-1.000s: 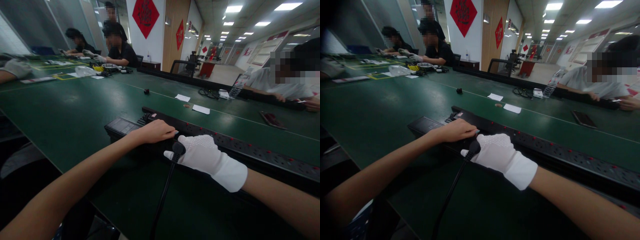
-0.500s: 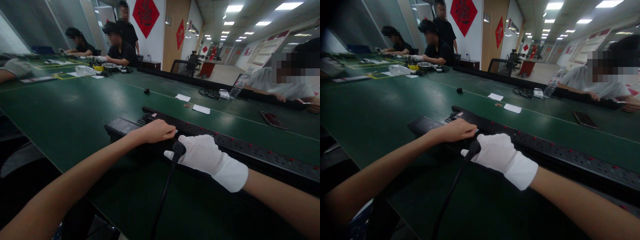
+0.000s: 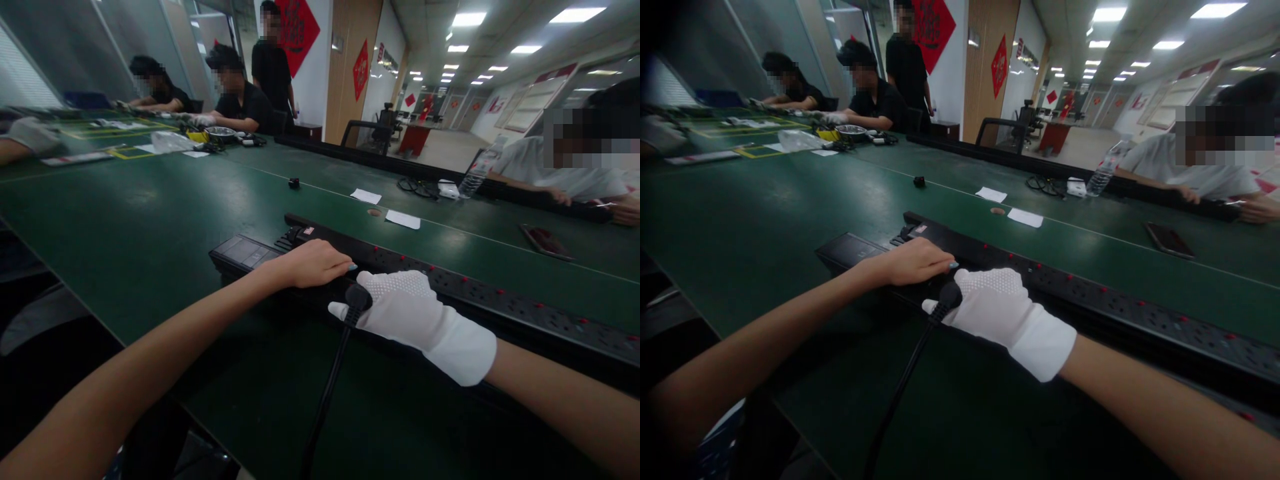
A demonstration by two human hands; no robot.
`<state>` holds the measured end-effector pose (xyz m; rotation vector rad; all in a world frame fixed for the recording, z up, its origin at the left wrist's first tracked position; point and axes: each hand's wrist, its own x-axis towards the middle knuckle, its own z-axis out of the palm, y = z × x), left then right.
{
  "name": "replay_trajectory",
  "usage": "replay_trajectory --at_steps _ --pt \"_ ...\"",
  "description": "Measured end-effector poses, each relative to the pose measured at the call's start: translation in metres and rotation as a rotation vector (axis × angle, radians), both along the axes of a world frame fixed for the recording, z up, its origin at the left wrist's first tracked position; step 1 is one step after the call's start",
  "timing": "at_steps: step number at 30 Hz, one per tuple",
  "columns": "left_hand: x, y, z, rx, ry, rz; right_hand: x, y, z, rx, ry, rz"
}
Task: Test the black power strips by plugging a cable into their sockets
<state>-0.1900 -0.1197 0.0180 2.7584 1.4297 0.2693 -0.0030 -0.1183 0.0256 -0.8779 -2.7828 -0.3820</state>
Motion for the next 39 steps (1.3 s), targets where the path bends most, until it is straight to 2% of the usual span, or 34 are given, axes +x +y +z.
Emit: replay_trajectory --at_steps 13,23,39 --pt "-0.002 0.0021 -0.0017 -0.054 -0.067 -0.021 0.0002 0.0008 -0.0003 -0.026 0.019 0.004" --pt "-0.0024 0.0025 -0.0022 -0.04 -0.055 -0.011 0.0003 0.0001 -0.0001 0.005 0.014 -0.001" --pt "-0.0024 0.0019 -0.0014 -0.037 -0.053 -0.026 -0.0002 -0.0005 0.0028 -0.046 -0.026 -0.003"
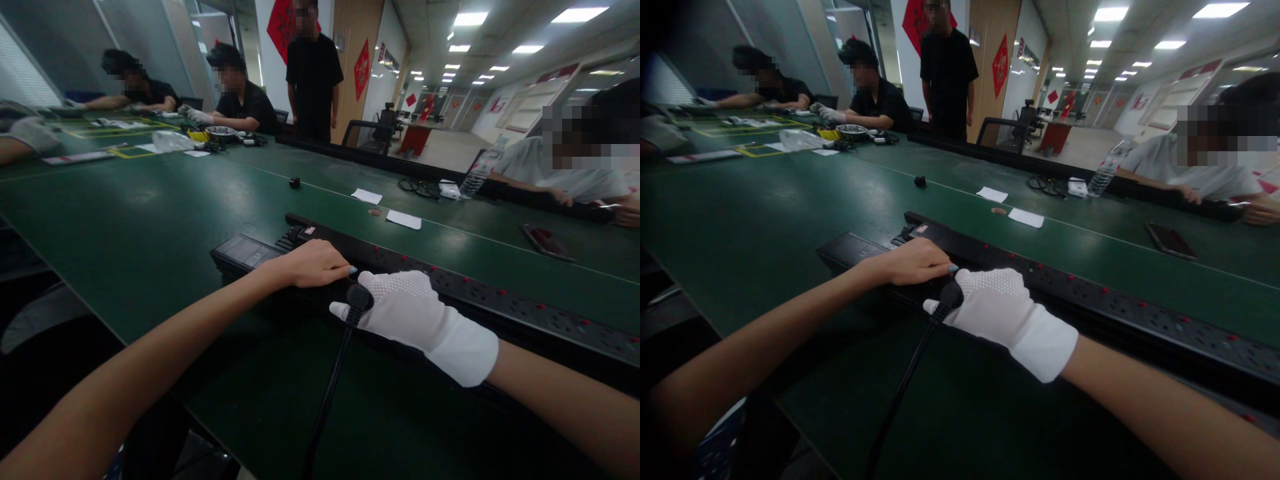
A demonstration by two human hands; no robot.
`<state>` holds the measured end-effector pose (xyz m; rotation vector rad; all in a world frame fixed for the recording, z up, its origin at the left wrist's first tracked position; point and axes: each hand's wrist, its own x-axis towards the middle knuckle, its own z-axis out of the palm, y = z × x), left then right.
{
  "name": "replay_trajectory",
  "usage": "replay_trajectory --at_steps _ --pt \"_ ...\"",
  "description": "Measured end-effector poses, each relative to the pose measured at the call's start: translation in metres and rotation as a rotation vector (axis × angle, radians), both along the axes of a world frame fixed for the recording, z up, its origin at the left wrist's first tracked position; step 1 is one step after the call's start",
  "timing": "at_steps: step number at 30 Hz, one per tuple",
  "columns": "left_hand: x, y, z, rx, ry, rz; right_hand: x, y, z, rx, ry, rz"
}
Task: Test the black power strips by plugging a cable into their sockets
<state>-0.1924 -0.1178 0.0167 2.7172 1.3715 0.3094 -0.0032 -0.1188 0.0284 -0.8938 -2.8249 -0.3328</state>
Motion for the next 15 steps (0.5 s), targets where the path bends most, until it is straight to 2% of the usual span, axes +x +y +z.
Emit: replay_trajectory --at_steps 15 --pt "-0.0002 0.0006 -0.001 0.026 0.024 0.003 0.0019 0.0 -0.0035 0.033 0.025 -0.004"
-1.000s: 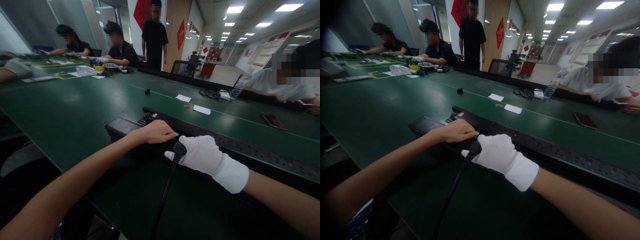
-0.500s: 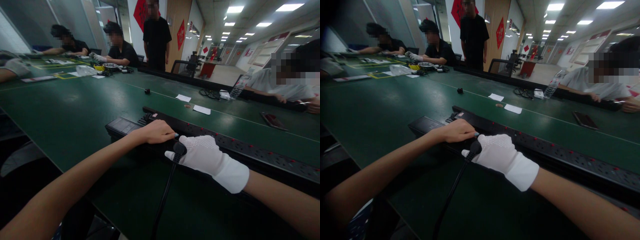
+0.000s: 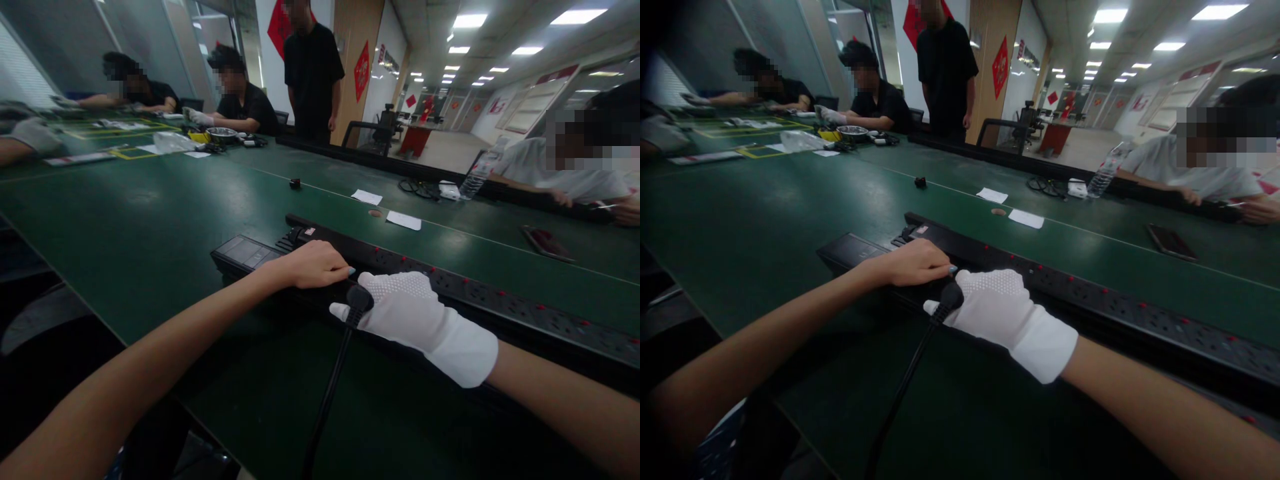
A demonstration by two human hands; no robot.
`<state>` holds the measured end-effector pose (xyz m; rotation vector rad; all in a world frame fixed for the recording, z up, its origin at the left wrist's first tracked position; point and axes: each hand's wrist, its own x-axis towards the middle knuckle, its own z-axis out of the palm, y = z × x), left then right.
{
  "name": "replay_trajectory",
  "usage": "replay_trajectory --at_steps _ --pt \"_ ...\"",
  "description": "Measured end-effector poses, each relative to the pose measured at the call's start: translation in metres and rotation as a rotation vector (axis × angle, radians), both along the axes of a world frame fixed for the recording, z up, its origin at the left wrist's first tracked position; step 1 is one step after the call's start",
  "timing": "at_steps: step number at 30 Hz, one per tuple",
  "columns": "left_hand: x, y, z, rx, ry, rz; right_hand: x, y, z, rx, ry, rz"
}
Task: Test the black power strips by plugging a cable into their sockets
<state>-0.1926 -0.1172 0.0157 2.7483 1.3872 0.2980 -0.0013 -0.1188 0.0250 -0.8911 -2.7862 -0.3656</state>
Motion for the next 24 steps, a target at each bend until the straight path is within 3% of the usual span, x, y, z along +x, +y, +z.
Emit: replay_trajectory --at_steps 24 --pt "-0.0001 -0.0002 -0.0009 0.01 -0.012 -0.018 -0.0018 -0.0001 0.0037 -0.042 -0.017 -0.001"
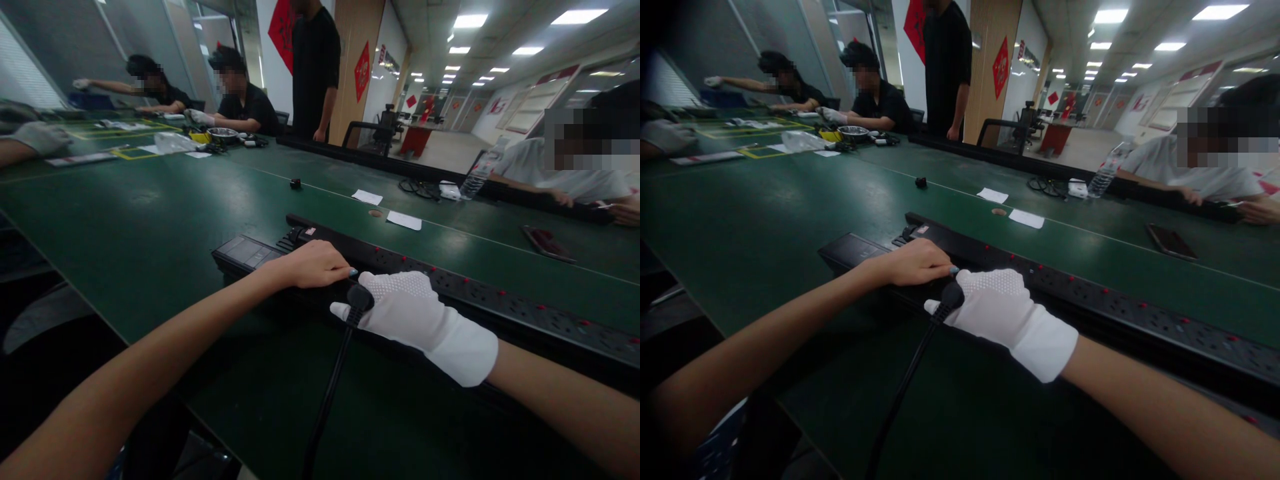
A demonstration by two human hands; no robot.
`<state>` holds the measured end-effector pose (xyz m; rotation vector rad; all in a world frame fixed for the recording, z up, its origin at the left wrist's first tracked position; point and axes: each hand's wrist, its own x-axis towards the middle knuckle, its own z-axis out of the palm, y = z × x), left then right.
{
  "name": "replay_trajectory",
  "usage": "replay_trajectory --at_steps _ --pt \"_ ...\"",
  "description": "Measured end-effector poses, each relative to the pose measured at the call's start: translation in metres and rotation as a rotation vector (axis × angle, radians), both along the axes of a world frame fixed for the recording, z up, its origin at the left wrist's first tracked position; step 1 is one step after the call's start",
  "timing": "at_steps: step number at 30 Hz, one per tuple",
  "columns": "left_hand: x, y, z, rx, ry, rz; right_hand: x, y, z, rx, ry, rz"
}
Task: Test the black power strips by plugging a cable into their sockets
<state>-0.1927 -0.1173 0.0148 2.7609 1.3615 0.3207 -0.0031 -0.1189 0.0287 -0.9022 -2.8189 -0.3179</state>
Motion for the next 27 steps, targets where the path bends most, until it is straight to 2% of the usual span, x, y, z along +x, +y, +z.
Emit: replay_trajectory --at_steps 17,23,27 --pt "-0.0003 -0.0001 -0.0001 0.015 -0.005 -0.007 0.0006 -0.0011 0.0 0.031 -0.013 -0.007" --pt "0.0 0.0004 -0.0012 0.017 0.005 0.007 0.0009 -0.0015 0.0019 0.061 0.03 0.064" --pt "0.0009 -0.0004 -0.0004 0.002 0.007 0.022 -0.002 0.0016 -0.0026 0.037 0.063 0.122"
